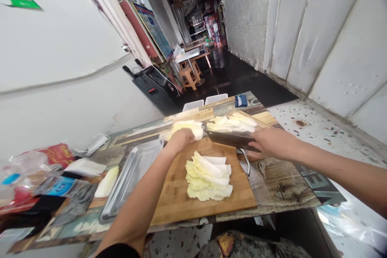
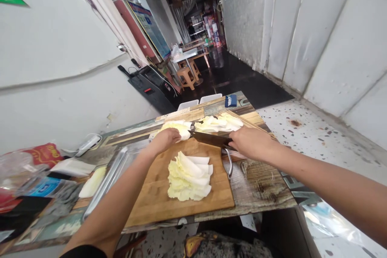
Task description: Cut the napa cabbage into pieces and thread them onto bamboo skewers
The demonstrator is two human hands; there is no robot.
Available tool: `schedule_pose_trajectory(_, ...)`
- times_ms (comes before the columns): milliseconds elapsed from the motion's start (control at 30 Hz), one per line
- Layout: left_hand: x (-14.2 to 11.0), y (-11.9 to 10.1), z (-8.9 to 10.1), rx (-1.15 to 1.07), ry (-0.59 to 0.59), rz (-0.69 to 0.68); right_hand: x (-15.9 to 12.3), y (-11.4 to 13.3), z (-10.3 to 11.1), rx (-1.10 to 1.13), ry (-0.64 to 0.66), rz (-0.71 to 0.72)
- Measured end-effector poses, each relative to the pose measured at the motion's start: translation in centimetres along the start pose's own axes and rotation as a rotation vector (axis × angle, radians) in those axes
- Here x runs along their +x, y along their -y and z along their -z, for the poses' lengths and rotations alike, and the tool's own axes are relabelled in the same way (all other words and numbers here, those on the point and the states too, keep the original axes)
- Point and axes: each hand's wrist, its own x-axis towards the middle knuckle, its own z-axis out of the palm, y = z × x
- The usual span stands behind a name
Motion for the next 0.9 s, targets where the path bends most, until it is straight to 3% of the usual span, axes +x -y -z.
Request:
schedule_pose_trajectory(100,0.1,0.7,0.1,-0.024,-0.010,0.016,0.5,0.2,0.4,-0.052,-0.017,0.015)
schedule_pose_trajectory(233,0.4,1.6,0.2,-0.048,0.001,0.031,1.6,-0.2,0.6,-0.101,-0.028,-0.084)
schedule_pose_trajectory(333,0.9,2.1,0.2,-0.052,0.063,0.019,2.2,-0.7,0.3,-0.081,-0.025,-0.143)
schedule_pose_trajectory(567,2.2,2.6,0.9,-0.047,0.194,-0.023,1.6,-1.1,-0.4,-0.072,-0.051,-0.123)
schedule_pose_trajectory(900,2.8,1.1,0.6,-0.093,0.113,-0.032,-0.1,-0.7,0.5,-0.003,-0.093,-0.134)
